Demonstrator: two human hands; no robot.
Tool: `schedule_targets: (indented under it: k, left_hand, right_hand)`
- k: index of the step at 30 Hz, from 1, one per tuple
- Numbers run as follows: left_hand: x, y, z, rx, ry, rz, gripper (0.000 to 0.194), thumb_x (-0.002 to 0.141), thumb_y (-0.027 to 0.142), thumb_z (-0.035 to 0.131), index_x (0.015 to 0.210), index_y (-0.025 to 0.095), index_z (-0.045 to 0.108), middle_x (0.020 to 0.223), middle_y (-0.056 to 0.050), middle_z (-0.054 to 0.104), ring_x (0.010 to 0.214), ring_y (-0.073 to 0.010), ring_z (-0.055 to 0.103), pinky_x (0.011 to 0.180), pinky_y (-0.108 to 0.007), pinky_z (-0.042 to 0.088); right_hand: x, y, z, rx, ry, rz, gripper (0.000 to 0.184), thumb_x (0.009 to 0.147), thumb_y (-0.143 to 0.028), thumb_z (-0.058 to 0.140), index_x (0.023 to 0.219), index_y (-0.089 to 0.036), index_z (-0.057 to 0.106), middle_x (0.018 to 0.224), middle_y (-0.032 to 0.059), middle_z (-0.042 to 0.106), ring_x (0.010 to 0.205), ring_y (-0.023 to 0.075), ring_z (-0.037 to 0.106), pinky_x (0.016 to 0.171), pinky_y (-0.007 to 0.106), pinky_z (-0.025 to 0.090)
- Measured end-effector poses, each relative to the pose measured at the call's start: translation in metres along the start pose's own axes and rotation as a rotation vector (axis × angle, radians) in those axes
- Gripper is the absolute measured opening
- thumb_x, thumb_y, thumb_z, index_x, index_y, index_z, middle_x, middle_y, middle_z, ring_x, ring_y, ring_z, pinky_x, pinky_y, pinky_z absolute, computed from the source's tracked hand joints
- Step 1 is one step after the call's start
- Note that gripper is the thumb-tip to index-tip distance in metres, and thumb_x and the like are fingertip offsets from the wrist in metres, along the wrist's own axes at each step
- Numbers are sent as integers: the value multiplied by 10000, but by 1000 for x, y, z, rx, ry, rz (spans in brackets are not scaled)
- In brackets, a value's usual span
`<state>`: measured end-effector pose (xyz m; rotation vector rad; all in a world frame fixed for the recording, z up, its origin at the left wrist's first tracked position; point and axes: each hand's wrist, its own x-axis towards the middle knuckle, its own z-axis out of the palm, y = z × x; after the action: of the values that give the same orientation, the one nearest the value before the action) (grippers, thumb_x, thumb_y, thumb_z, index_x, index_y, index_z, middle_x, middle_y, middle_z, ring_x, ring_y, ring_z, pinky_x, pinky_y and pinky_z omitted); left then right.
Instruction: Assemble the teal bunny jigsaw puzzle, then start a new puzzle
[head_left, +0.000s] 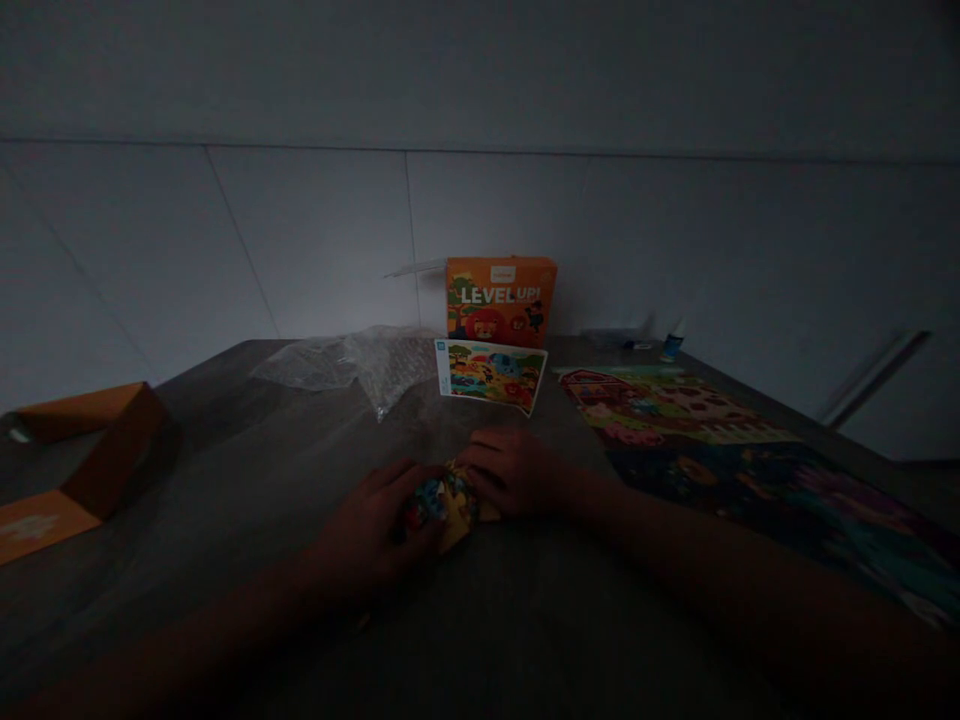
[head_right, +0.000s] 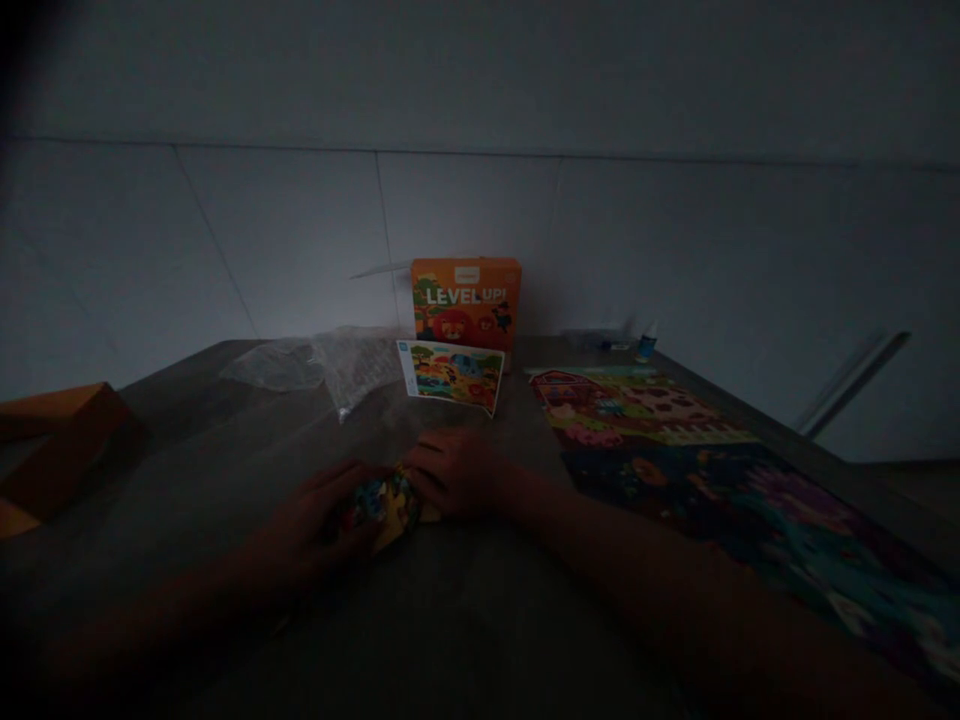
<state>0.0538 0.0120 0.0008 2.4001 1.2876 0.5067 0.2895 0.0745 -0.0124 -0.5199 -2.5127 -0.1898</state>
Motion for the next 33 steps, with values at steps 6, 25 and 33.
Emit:
schedule_targets:
  k: [6,25,33]
  left_hand:
    - [0,-2,0,1,-3,4,428,882,381,552,1292,259,557,1203,-78,623,1085,-273,609,950,-432,501]
    - [1,0,-1,-10,-2,7,433,871,356,552,1292,252,559,1186,-83,623,1081,-275,608,944,-436,498]
    - [0,-1,0,-4,13,17,439,861,356,557,1290,259,556,1183,-81,628,1074,-274,614,948,-437,503]
  right_hand:
    - [0,0,0,4,17,-3,216,964,-234,461,930,-144,655,806,50,610,690,144,522,603,260,387]
    - [1,-1,-1,26,-6,11,211,961,-231,473,934,-135,659,816,54,604,699,149,524,612,269,391]
    - [1,-1,-1,22,-6,20,191,953,-220,474,943,-145,649,814,50,606,692,146,520,609,265,394]
